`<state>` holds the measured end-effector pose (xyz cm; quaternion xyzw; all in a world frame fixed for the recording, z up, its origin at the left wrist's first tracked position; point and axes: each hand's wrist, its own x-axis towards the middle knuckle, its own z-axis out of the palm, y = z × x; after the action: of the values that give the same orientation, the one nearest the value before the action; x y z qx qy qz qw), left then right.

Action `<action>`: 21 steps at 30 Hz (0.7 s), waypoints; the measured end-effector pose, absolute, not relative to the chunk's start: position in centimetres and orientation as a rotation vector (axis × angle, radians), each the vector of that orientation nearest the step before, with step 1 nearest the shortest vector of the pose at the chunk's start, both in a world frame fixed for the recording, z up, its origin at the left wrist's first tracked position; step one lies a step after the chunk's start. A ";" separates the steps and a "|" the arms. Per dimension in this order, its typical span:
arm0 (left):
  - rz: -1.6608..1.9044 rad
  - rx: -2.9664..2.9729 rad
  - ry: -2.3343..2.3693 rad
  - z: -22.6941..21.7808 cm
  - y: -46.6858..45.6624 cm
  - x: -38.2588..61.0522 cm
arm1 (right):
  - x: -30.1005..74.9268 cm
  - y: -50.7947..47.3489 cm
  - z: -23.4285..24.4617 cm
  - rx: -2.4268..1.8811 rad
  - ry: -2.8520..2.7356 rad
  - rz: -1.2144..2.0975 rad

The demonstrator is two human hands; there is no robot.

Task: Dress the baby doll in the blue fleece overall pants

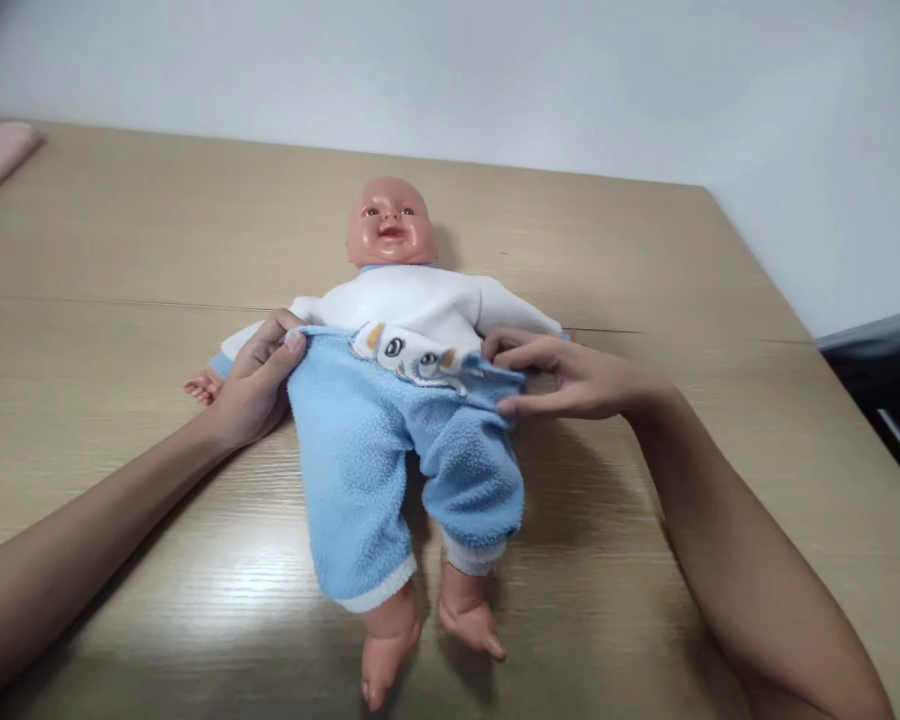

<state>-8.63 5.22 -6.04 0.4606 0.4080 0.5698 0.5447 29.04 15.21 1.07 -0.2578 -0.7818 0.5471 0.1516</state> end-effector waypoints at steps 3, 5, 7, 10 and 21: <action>1.344 1.100 0.968 -6.1 5.1 -8.6 | 27.9 14.5 -1.2 -0.950 -1.826 1.414; 1.329 1.108 0.965 -5.9 5.1 -8.5 | 26.6 14.1 -2.9 -1.045 -1.557 1.336; 1.329 1.113 0.963 -5.8 5.0 -8.4 | 25.2 13.8 -4.0 -1.058 -1.480 1.315; 1.334 1.133 0.960 -5.7 5.2 -8.2 | 23.7 13.8 -4.5 -1.024 -1.501 1.304; 1.310 1.431 1.075 -5.8 5.8 -8.7 | 24.0 14.3 -6.0 -1.065 -1.555 0.859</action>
<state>-8.72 5.80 -5.81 0.5775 0.4340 0.5288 0.4456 23.99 14.26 -6.02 -0.4425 -0.6458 0.3567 0.5099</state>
